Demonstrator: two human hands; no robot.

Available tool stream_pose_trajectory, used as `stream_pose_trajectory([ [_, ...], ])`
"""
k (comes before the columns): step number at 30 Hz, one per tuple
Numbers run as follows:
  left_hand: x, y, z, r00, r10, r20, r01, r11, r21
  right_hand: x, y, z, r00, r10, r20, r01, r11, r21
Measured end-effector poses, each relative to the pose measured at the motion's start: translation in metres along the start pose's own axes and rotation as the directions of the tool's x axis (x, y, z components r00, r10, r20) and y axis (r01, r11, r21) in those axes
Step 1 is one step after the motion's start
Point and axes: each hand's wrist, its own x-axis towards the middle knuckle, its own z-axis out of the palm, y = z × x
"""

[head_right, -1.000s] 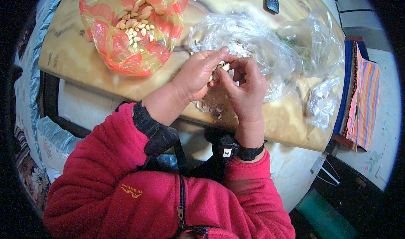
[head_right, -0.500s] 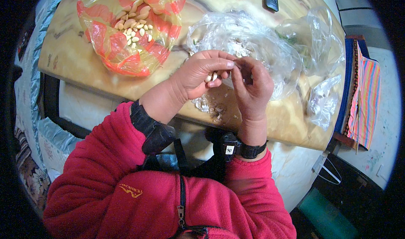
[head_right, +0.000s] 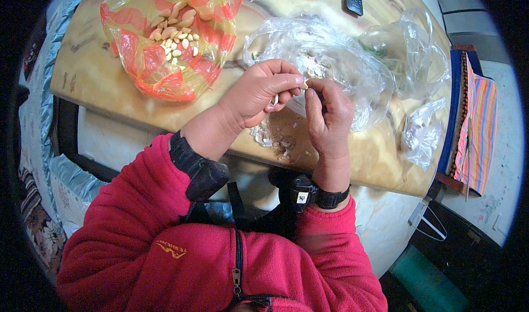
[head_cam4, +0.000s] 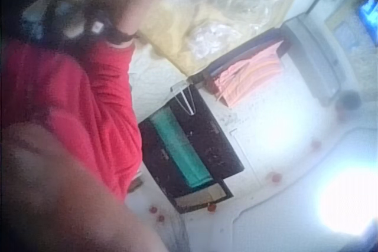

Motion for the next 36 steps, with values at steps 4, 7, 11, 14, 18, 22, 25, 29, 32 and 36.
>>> stream_pose_trajectory([
  [4,0.0,0.0,0.0,0.998,0.05,-0.022,-0.047,0.988,0.144,0.002,-0.003,-0.003,0.996,-0.053,0.078,0.06,0.995,-0.084],
  [7,0.0,0.0,-0.002,0.998,0.067,-0.018,-0.062,0.975,0.215,0.002,-0.006,-0.004,0.989,-0.081,0.12,0.094,0.99,-0.107],
  [11,0.0,0.0,-0.003,0.996,0.088,0.004,-0.086,0.954,0.287,0.003,-0.008,-0.006,0.986,-0.076,0.149,0.092,0.991,-0.102],
  [14,-0.001,-0.001,-0.003,0.998,0.056,0.021,-0.06,0.958,0.28,0.003,-0.008,-0.007,0.989,-0.036,0.146,0.05,0.995,-0.09],
  [18,0.0,-0.004,-0.002,0.993,0.111,0.033,-0.116,0.94,0.32,0.001,-0.007,-0.006,0.993,0.011,0.12,-0.005,0.998,-0.058],
  [22,0.001,-0.008,-0.002,0.986,0.16,0.049,-0.167,0.924,0.345,0.0,-0.004,-0.005,0.995,0.06,0.078,-0.06,0.998,-0.005],
  [25,0.002,-0.009,-0.002,0.98,0.189,0.057,-0.196,0.909,0.368,-0.001,-0.002,-0.005,0.997,0.044,0.062,-0.045,0.999,0.008],
  [29,0.002,-0.011,-0.001,0.971,0.232,0.059,-0.235,0.88,0.413,-0.002,-0.001,-0.004,0.999,0.025,0.042,-0.025,1.0,-0.009],
  [32,0.002,-0.011,0.0,0.985,0.168,0.038,-0.171,0.931,0.321,-0.002,-0.002,-0.003,1.0,-0.024,0.009,0.025,0.997,-0.075],
  [36,-0.001,-0.01,0.002,0.988,0.146,0.052,-0.155,0.932,0.329,-0.003,-0.002,-0.003,1.0,-0.022,-0.006,0.022,0.996,-0.085],
])
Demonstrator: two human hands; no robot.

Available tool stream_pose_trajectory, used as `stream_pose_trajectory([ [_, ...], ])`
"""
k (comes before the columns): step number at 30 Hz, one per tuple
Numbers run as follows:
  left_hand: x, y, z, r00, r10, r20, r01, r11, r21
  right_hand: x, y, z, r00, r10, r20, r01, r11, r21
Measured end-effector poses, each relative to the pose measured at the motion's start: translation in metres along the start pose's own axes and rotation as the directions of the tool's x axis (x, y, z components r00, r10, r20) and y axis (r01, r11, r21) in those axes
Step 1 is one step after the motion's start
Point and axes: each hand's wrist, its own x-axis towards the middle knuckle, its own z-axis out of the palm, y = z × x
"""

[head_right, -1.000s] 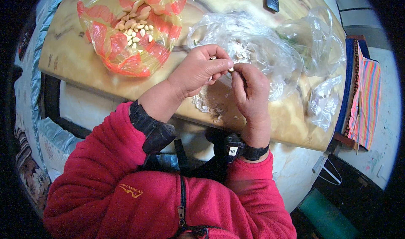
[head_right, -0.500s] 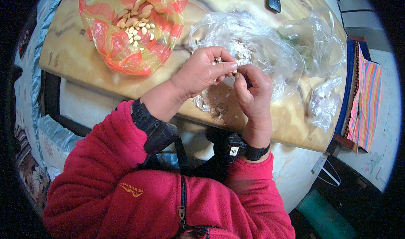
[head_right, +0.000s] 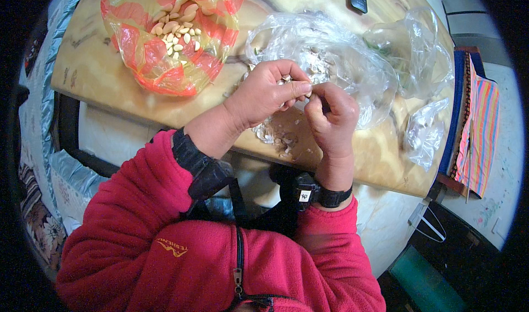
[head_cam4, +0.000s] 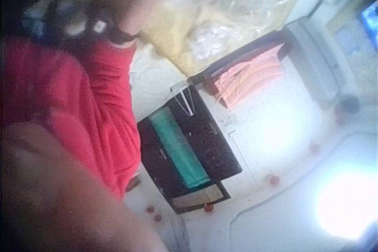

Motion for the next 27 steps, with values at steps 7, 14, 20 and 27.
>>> stream_pose_trajectory([
  [7,0.001,0.003,-0.001,0.979,-0.2,0.028,0.2,0.945,-0.257,0.002,-0.002,0.0,0.997,0.079,0.016,-0.079,0.996,0.045],
  [14,0.003,-0.001,-0.008,0.963,-0.238,0.125,0.267,0.894,-0.36,0.0,0.0,0.0,0.992,0.125,-0.008,-0.125,0.992,0.031],
  [20,0.007,0.0,-0.013,0.945,-0.262,0.197,0.326,0.806,-0.494,0.003,0.017,-0.007,0.977,0.196,-0.085,-0.176,0.964,0.2],
  [27,0.007,0.001,-0.012,0.958,-0.236,0.166,0.288,0.824,-0.489,0.004,0.016,-0.002,0.984,0.114,-0.134,-0.12,0.992,-0.037],
])
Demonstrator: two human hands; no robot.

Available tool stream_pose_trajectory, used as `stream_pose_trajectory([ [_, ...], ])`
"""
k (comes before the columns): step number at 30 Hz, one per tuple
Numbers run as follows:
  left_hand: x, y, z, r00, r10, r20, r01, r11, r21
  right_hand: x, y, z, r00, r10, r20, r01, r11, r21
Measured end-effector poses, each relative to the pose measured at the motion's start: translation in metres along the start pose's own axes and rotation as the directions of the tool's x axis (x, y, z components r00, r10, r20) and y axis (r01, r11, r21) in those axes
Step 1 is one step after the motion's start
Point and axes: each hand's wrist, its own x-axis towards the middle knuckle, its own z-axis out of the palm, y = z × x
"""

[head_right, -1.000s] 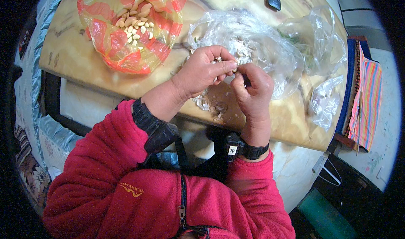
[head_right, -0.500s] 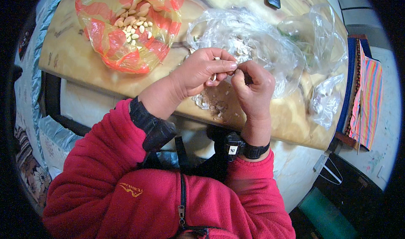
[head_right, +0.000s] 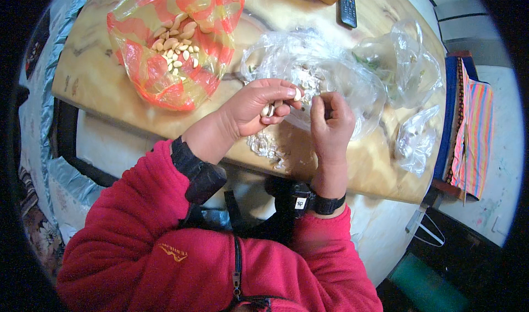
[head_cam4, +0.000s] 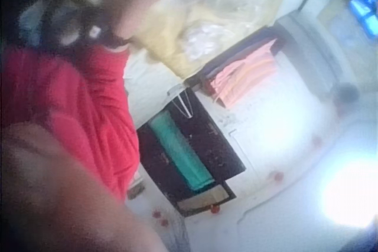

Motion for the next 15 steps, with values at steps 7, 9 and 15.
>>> stream_pose_trajectory([
  [7,-0.001,-0.001,0.006,0.986,0.126,-0.111,-0.103,0.977,0.189,-0.003,-0.012,0.004,0.996,-0.05,0.069,0.039,0.987,0.154],
  [9,-0.002,-0.002,0.008,0.983,0.132,-0.126,-0.095,0.961,0.26,-0.003,-0.014,0.005,0.993,-0.064,0.101,0.057,0.995,0.077],
  [15,-0.004,-0.006,0.007,0.943,0.323,-0.087,-0.235,0.825,0.514,-0.005,-0.017,0.008,0.992,-0.035,0.125,0.03,0.999,0.044],
])
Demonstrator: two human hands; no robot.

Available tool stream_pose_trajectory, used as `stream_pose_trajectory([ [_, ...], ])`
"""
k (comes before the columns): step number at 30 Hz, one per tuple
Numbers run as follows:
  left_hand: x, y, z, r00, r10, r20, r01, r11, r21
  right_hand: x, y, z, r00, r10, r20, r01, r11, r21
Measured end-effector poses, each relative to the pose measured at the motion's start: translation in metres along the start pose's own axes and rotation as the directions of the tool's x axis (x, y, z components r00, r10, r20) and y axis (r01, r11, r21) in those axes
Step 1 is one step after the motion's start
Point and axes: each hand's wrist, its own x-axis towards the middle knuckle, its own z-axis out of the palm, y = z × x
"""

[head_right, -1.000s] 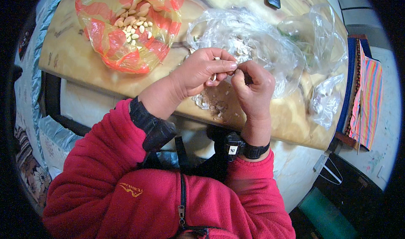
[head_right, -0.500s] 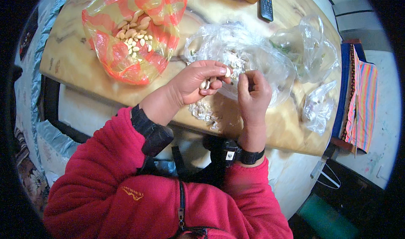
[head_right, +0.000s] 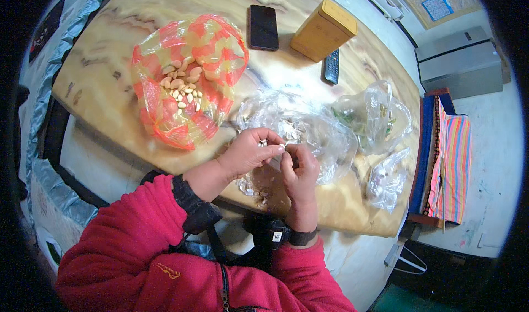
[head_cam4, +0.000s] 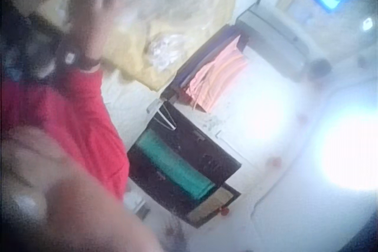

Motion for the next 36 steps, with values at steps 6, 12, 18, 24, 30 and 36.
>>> stream_pose_trajectory([
  [6,0.003,-0.005,-0.004,0.986,0.161,-0.039,-0.155,0.98,0.127,0.001,0.001,0.002,1.0,0.003,0.027,-0.003,1.0,0.019],
  [12,0.001,-0.003,-0.01,0.987,0.149,-0.059,-0.136,0.973,0.185,0.002,0.001,0.011,0.999,0.02,0.031,-0.02,1.0,0.002],
  [18,-0.006,0.003,-0.018,0.986,0.16,-0.05,-0.152,0.98,0.13,0.002,-0.002,0.021,1.0,-0.008,-0.002,0.008,1.0,-0.02],
  [24,-0.011,0.007,-0.024,0.973,0.221,-0.062,-0.202,0.953,0.226,0.004,-0.015,0.024,0.996,-0.083,0.026,0.086,0.985,-0.149],
  [30,-0.007,0.002,-0.025,0.944,0.324,-0.057,-0.276,0.876,0.396,0.005,-0.019,0.026,0.99,-0.135,0.03,0.138,0.981,-0.136],
  [36,-0.007,0.005,-0.021,0.968,0.241,-0.065,-0.205,0.915,0.348,0.006,-0.01,0.016,0.994,-0.104,-0.029,0.1,0.988,-0.118],
])
